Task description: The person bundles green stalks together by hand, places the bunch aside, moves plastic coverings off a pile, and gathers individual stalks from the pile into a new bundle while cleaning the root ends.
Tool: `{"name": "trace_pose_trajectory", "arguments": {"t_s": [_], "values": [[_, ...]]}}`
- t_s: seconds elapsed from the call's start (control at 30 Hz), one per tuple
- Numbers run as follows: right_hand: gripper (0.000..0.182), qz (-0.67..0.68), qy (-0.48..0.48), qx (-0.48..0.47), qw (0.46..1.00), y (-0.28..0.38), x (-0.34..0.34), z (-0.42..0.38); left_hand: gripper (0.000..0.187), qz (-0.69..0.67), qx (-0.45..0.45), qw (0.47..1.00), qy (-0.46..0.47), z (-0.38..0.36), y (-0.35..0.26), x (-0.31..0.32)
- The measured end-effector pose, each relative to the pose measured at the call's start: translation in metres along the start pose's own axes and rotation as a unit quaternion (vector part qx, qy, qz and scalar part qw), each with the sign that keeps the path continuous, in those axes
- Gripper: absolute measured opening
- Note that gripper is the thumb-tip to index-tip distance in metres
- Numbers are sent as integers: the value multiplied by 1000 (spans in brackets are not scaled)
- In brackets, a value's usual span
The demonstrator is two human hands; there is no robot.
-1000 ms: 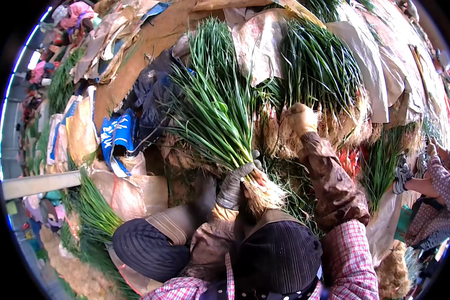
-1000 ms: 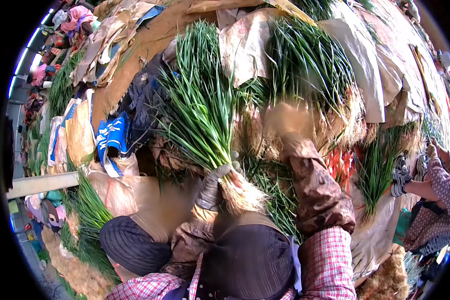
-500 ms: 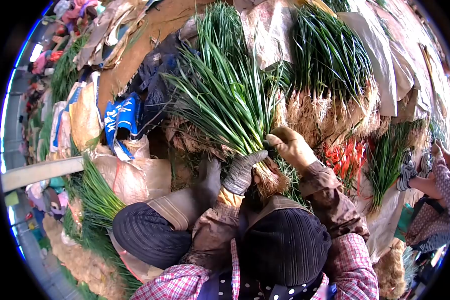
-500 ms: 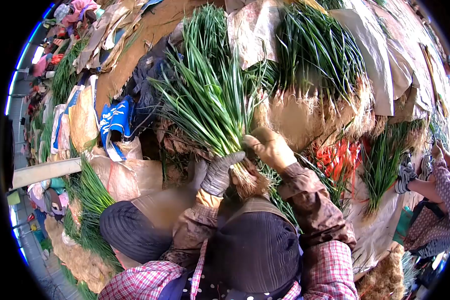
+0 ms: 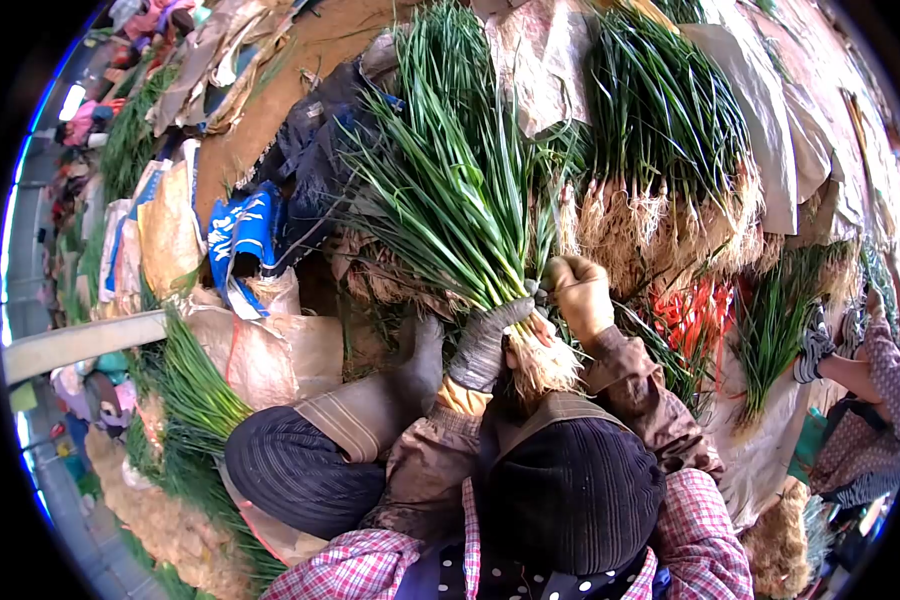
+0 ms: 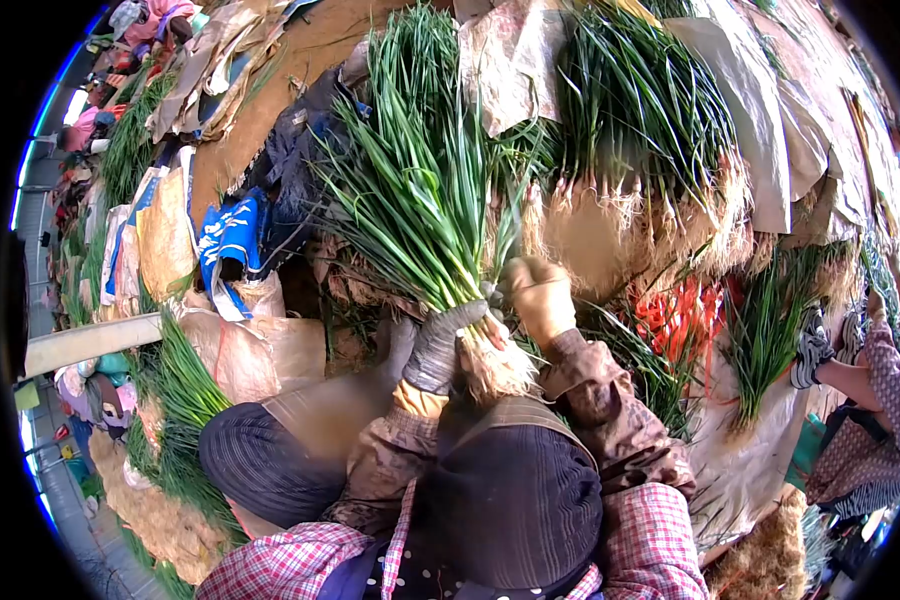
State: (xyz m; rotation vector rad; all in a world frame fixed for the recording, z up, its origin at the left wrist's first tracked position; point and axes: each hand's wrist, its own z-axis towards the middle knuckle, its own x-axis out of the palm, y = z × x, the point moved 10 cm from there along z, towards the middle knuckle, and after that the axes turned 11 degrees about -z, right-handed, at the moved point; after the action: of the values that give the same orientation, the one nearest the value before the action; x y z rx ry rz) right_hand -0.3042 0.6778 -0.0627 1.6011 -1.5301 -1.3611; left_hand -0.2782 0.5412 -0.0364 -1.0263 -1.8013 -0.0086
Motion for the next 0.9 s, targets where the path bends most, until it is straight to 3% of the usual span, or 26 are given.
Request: {"name": "trace_pose_trajectory", "arguments": {"t_s": [0.03,0.1,0.17,0.23,0.27,0.3,0.37,0.5,0.6,0.63,0.7,0.8,0.83,0.9], "values": [[14,172,26,79,982,-20,-4,7,30,-16,-2,1000,-1,-4,1,-2],[14,218,10,166,962,-49,-8,13,37,-63,-20,998,5,0,9,-6],[19,140,129,203,961,-62,13,-3,37,-67,-26,997,-6,-2,8,-10],[24,194,131,244,941,-68,17,-16,33,-81,1,997,0,1,10,-12],[25,255,141,217,932,-43,18,-19,34,-87,2,996,-4,0,9,-11],[25,365,204,196,887,-26,26,-19,35,-92,1,996,-8,-3,8,-10],[23,421,159,119,885,-2,27,-11,41,-100,-10,995,-5,-5,9,-7],[18,352,148,195,904,-13,35,-3,44,-139,-22,990,-12,-10,6,5],[18,313,101,163,930,-12,33,-8,34,-87,12,996,-21,-3,6,-18],[10,273,176,136,936,-2,38,-19,33,-65,13,998,-14,0,7,-23],[9,188,124,55,973,4,24,-17,32,-22,13,1000,-3,2,5,-25],[10,157,1,21,987,-9,0,-3,28,-9,29,999,-12,10,10,-29],[10,181,-20,105,978,-30,-2,1,28,-13,23,1000,-11,11,14,-30],[11,181,-67,73,978,-38,3,3,30,-8,-3,1000,-9,5,16,-18]]}}
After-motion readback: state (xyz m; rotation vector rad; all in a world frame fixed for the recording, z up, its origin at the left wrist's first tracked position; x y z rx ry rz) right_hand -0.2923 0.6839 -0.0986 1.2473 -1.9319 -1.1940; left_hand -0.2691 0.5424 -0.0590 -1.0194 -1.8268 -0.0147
